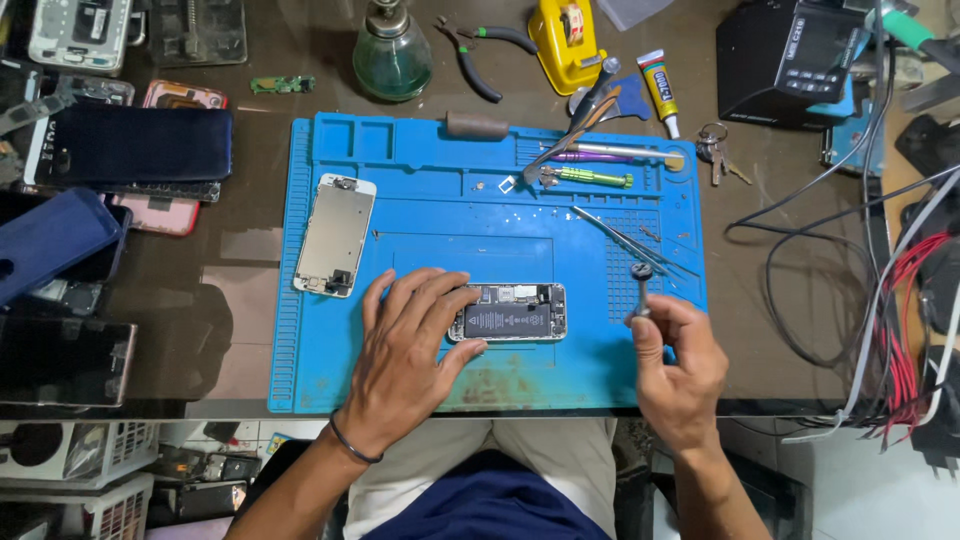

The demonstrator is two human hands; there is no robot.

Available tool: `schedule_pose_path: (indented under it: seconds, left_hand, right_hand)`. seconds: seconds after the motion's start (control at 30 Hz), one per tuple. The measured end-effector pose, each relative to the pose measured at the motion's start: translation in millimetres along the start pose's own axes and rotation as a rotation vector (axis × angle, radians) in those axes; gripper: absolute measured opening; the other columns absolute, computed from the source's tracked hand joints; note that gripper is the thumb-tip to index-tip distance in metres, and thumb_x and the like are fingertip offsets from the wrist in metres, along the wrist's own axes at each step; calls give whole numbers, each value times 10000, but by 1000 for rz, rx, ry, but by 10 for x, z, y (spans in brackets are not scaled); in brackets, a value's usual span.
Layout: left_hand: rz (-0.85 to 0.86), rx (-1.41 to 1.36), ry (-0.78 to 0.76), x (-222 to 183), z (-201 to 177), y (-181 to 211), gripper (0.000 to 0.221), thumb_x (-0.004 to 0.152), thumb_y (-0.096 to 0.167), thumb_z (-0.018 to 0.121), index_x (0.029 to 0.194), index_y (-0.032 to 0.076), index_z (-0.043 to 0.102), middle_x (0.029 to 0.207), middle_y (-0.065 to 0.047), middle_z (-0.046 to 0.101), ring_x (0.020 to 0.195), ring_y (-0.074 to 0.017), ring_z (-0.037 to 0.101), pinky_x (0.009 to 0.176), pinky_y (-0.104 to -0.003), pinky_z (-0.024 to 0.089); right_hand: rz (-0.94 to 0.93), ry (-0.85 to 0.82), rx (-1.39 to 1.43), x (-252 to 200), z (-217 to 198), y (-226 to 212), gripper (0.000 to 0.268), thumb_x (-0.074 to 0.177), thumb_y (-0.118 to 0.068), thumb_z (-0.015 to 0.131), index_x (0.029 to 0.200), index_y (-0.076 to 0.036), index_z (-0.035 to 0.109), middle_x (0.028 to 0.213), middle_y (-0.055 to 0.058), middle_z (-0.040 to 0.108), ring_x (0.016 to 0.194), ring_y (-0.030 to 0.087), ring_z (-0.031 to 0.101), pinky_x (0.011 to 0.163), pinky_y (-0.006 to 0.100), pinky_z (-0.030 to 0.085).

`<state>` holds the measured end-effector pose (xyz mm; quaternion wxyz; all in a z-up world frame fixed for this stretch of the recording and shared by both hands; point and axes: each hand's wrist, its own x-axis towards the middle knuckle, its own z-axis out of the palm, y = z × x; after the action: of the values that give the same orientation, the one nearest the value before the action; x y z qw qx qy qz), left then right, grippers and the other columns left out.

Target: The person uses a metal spudger to pry and lift internal components inside a disassembled smartphone on a blue work mat. They repeatedly probe connectors and small parts, occasionally switching to a screwdriver to adjust screws, while other phone parts and tools remain on the cluttered workbench.

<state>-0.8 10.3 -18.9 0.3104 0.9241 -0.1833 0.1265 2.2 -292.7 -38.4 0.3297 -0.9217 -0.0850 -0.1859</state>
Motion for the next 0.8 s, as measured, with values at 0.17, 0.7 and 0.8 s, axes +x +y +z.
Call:
schedule_pose_path:
  seconds: [0.17, 0.7, 0.8]
  left_hand:
    - [-22, 37, -45, 50, 14, -53, 478, 865, 286, 789, 1295, 163, 618, 1310, -40, 627, 1278, -265, 526, 1095, -528, 324]
    - [267, -157, 264, 1278, 161, -451, 111, 1030, 215, 644, 1106, 157, 698, 812, 26, 649, 742, -175, 642, 678, -332, 535]
    - [264, -62, 215, 1118, 203, -442, 113, 1031, 233, 630, 1052, 176, 725, 715, 41, 586, 665, -186, 617, 635, -330, 525]
  right_hand:
    - [23, 134, 844, 720, -3, -35, 450, 987, -229, 681, 1286, 63, 515, 906, 231, 665, 662, 219, 664, 474, 281, 545]
    - [47, -62, 864, 1391, 428, 240, 799, 976, 42, 703, 1563, -93, 178, 999, 210, 665, 829, 362, 772, 682, 386, 689]
    - [35, 10, 779, 1379, 435, 313, 754, 968, -2, 763, 1489, -91, 226, 970, 204, 682, 772, 249, 735, 596, 326, 659]
